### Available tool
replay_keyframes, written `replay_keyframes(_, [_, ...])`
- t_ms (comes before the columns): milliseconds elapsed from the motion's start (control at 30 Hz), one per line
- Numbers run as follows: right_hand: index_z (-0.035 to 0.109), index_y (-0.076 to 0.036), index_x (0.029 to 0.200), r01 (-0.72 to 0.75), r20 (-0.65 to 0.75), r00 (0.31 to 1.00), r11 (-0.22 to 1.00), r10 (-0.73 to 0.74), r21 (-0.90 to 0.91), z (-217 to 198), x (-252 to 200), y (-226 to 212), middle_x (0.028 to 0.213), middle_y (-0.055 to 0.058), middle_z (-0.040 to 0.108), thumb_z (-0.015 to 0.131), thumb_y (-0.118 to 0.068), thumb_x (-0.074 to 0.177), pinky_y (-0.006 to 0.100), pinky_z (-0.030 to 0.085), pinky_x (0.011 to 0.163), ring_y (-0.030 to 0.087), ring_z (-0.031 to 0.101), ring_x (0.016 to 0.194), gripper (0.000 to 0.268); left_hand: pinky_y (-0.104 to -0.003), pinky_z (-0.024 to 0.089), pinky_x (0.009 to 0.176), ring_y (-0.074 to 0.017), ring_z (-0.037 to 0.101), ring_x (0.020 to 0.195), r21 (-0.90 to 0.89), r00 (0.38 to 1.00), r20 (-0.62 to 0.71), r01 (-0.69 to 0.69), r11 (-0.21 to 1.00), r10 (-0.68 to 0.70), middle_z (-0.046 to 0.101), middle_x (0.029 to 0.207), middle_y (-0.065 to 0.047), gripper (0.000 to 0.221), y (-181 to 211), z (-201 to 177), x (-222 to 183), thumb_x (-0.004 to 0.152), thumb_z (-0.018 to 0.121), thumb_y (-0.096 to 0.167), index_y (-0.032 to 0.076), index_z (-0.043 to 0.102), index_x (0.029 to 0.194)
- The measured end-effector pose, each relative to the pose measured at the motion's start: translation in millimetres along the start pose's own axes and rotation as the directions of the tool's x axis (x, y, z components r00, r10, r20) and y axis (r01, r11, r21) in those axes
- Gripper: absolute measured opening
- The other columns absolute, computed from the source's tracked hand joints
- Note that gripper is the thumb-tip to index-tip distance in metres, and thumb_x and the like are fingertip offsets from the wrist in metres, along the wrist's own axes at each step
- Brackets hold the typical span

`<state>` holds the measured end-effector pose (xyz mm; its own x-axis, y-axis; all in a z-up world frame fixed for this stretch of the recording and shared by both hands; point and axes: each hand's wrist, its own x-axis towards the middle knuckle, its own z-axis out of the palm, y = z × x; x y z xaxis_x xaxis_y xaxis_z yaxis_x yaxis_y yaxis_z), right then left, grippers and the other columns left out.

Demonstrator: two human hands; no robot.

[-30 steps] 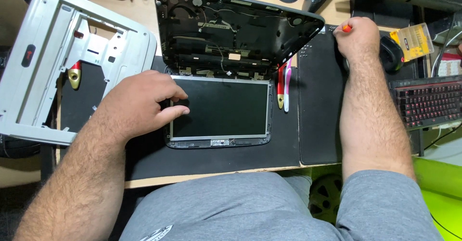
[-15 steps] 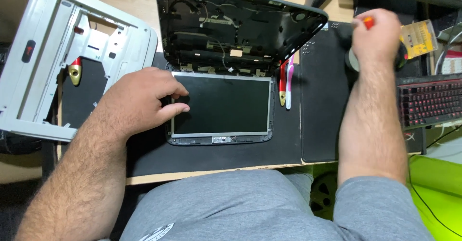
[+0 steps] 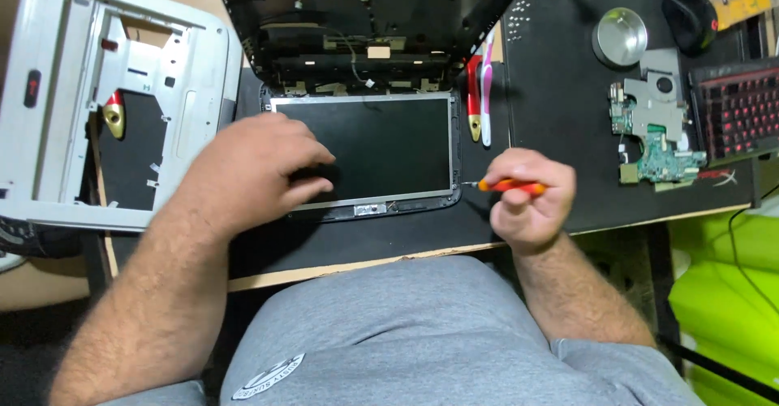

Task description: Detaching an LCD panel from a laptop lid by removing the bezel and unscrewing the panel.

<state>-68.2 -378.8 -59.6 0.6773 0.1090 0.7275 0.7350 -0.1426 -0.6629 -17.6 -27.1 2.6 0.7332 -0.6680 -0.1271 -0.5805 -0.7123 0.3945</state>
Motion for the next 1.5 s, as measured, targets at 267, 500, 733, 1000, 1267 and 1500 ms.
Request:
replay_keyframes(267, [0.057,0.008,0.097,0.046,0.028,0.999,0.999,-0.045,-0.027,7,-12,15,0.071,0.018,0.064,0.065,-0.024,0.102,0.034,0.052,0.053,0.025,0.057,0.054,0.033,-0.036,0.058,0.081,-0.0218,0.070,0.090,0.049,0.982,0.059,-0.182,0.982,0.179,0.073,0.089,0.000,0.025,71,-3,28,0.083,0.082,0.037,0.016,0.076,0.096])
replay_keyframes(500, [0.057,0.008,0.100,-0.012,0.036,0.999,0.998,0.014,-0.057,7,-14,17,0.075,0.016,0.065,0.064,-0.022,0.103,0.035,0.054,0.055,0.024,0.060,0.060,0.031,-0.037,0.059,0.072,-0.0214,0.070,0.085,0.070,0.988,0.059,-0.147,0.987,0.143,0.072,0.089,-0.001,0.025,101,16,69,0.082,0.081,0.031,0.016,0.076,0.101])
replay_keyframes(733, [0.056,0.006,0.101,-0.007,0.041,0.999,0.999,0.009,-0.049,6,-8,11,0.075,0.014,0.065,0.062,-0.024,0.105,0.033,0.052,0.054,0.023,0.060,0.060,0.031,-0.038,0.060,0.068,-0.0253,0.072,0.085,0.047,0.991,0.104,-0.095,0.994,0.089,0.074,0.091,-0.007,0.027,112,31,88,0.082,0.082,0.021,0.012,0.077,0.106])
replay_keyframes(1000, [0.057,0.007,0.101,0.008,0.055,0.998,1.000,-0.007,-0.026,8,-7,12,0.075,0.015,0.063,0.061,-0.022,0.105,0.034,0.050,0.053,0.024,0.059,0.059,0.030,-0.039,0.061,0.072,-0.0261,0.071,0.089,-0.008,0.994,0.048,-0.096,0.995,0.096,0.073,0.092,-0.007,0.027,113,28,86,0.086,0.080,0.029,0.013,0.076,0.107])
replay_keyframes(1267, [0.059,0.006,0.100,0.026,0.122,0.992,0.999,-0.023,-0.028,5,-5,7,0.077,0.015,0.065,0.060,-0.025,0.104,0.036,0.051,0.052,0.025,0.060,0.060,0.031,-0.039,0.061,0.075,-0.0266,0.070,0.092,-0.059,0.987,-0.050,-0.154,0.986,0.151,0.072,0.093,-0.007,0.023,109,40,85,0.089,0.078,0.031,0.012,0.076,0.100])
replay_keyframes(1500, [0.068,0.011,0.116,0.182,0.154,0.973,0.982,-0.171,-0.056,-2,2,5,0.090,0.015,0.056,0.070,-0.013,0.097,0.040,0.055,0.068,0.030,0.062,0.078,0.030,-0.038,0.059,0.080,-0.0250,0.071,0.094,-0.153,0.958,-0.165,-0.262,0.953,0.236,0.073,0.095,-0.006,0.020,109,51,87,0.091,0.075,0.030,0.013,0.075,0.100])
